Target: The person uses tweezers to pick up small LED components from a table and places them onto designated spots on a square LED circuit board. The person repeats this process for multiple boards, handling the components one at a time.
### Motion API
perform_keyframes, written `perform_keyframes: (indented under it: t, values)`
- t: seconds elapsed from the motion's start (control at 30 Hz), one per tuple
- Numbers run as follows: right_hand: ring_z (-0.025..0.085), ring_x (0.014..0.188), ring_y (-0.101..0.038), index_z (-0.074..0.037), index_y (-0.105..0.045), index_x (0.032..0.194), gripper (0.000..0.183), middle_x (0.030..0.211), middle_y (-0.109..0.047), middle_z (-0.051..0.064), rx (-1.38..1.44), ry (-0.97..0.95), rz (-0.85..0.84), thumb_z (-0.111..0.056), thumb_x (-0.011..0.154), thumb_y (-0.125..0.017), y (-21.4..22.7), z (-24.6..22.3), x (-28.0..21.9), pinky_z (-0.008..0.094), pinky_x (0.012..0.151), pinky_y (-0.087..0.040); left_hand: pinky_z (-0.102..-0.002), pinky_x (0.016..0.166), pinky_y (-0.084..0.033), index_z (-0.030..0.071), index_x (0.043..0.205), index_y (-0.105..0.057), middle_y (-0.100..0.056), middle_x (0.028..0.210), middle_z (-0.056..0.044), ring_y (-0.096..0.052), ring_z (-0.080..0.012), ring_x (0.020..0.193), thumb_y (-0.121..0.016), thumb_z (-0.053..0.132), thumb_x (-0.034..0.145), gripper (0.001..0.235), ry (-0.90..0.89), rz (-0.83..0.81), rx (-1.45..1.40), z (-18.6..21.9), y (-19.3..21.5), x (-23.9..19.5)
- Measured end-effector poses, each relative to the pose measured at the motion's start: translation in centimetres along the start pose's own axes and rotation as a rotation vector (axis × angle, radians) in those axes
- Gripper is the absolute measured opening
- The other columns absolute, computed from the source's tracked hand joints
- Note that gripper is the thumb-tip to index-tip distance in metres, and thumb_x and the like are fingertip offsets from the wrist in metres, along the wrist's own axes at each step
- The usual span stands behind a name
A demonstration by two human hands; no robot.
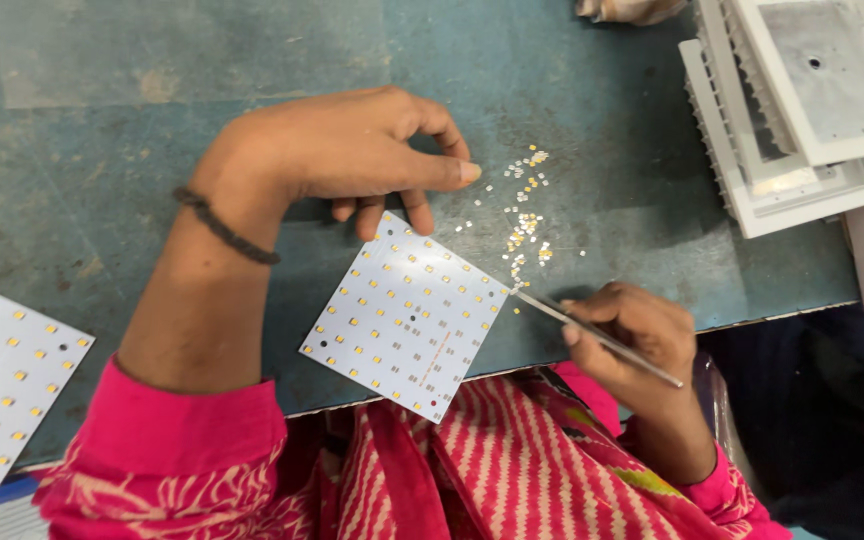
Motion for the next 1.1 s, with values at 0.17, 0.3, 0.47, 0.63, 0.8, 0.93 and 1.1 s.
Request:
perform_keyframes:
  t: [0.17,0.3,0.47,0.63,0.8,0.93,1.1]
  values:
    - [0.012,0.062,-0.061,0.003,-0.068,0.088,0.014,0.078,-0.068,0.009,0.014,-0.025,0.003,-0.004,0.081,-0.078,1.4,1.5,-0.5,0.025,0.057,-0.044,-0.029,0.036,-0.041,0.014,0.121,-0.068,-0.083,0.083,-0.009,-0.061,-0.0145,0.04,-0.063,0.048,0.089,0.047,-0.013,-0.024,-0.044,-0.4,-0.1,0.3]
    - [0.011,0.057,-0.057,0.004,-0.07,0.088,0.016,0.072,-0.066,0.008,0.027,0.023,-0.027,-0.004,0.078,-0.08,1.0,1.6,-0.3,0.026,0.053,-0.04,-0.028,0.036,-0.041,0.014,0.121,-0.068,-0.083,0.084,-0.01,-0.06,-0.0138,0.039,-0.064,0.048,0.089,0.047,-0.011,-0.021,-0.043,-0.4,0.0,0.3]
    - [0.011,0.057,-0.057,0.004,-0.07,0.09,0.019,0.076,-0.069,0.009,0.012,0.085,-0.056,-0.004,0.077,-0.081,0.9,1.3,0.1,0.026,0.053,-0.041,-0.028,0.035,-0.04,0.013,0.121,-0.068,-0.083,0.083,-0.011,-0.059,-0.014,0.038,-0.064,0.048,0.089,0.048,0.01,-0.014,-0.054,-0.4,0.0,0.4]
    - [0.011,0.056,-0.057,0.004,-0.071,0.09,0.021,0.071,-0.066,0.008,0.013,0.074,-0.065,-0.005,0.075,-0.082,0.9,1.4,0.0,0.027,0.053,-0.041,-0.027,0.035,-0.04,0.014,0.122,-0.069,-0.083,0.083,-0.011,-0.059,-0.0137,0.038,-0.065,0.048,0.088,0.048,0.016,0.004,-0.043,-0.5,0.0,0.3]
    - [0.014,0.065,-0.065,0.003,-0.068,0.088,0.016,0.079,-0.07,0.01,0.022,0.083,-0.054,-0.005,0.08,-0.08,1.0,1.4,-0.3,0.026,0.059,-0.047,-0.028,0.035,-0.04,0.014,0.122,-0.069,-0.083,0.084,-0.01,-0.06,-0.0137,0.039,-0.064,0.049,0.089,0.048,-0.007,-0.014,-0.035,-0.3,-0.1,0.2]
    - [0.016,0.063,-0.064,0.004,-0.065,0.085,0.015,0.079,-0.069,0.011,0.074,0.002,0.021,-0.003,0.083,-0.078,0.2,0.4,-0.3,0.026,0.057,-0.047,-0.029,0.035,-0.04,0.014,0.12,-0.067,-0.081,0.081,-0.008,-0.061,-0.014,0.04,-0.064,0.051,0.086,0.05,-0.025,-0.01,-0.027,-0.3,0.1,0.1]
    - [0.017,0.064,-0.068,0.002,-0.066,0.083,0.015,0.077,-0.07,0.011,0.074,0.107,-0.114,-0.006,0.081,-0.078,-2.6,-2.0,0.4,0.028,0.058,-0.051,-0.028,0.037,-0.041,0.016,0.118,-0.067,-0.082,0.081,-0.007,-0.062,-0.0142,0.042,-0.063,0.051,0.087,0.047,-0.031,-0.005,0.005,-0.3,0.0,0.1]
Point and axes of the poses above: each hand's wrist, its own x-axis towards the middle knuckle, its own y-axis out of the back of the hand, z = x × y, the point moved 4 cm from there along x, towards the middle knuckle
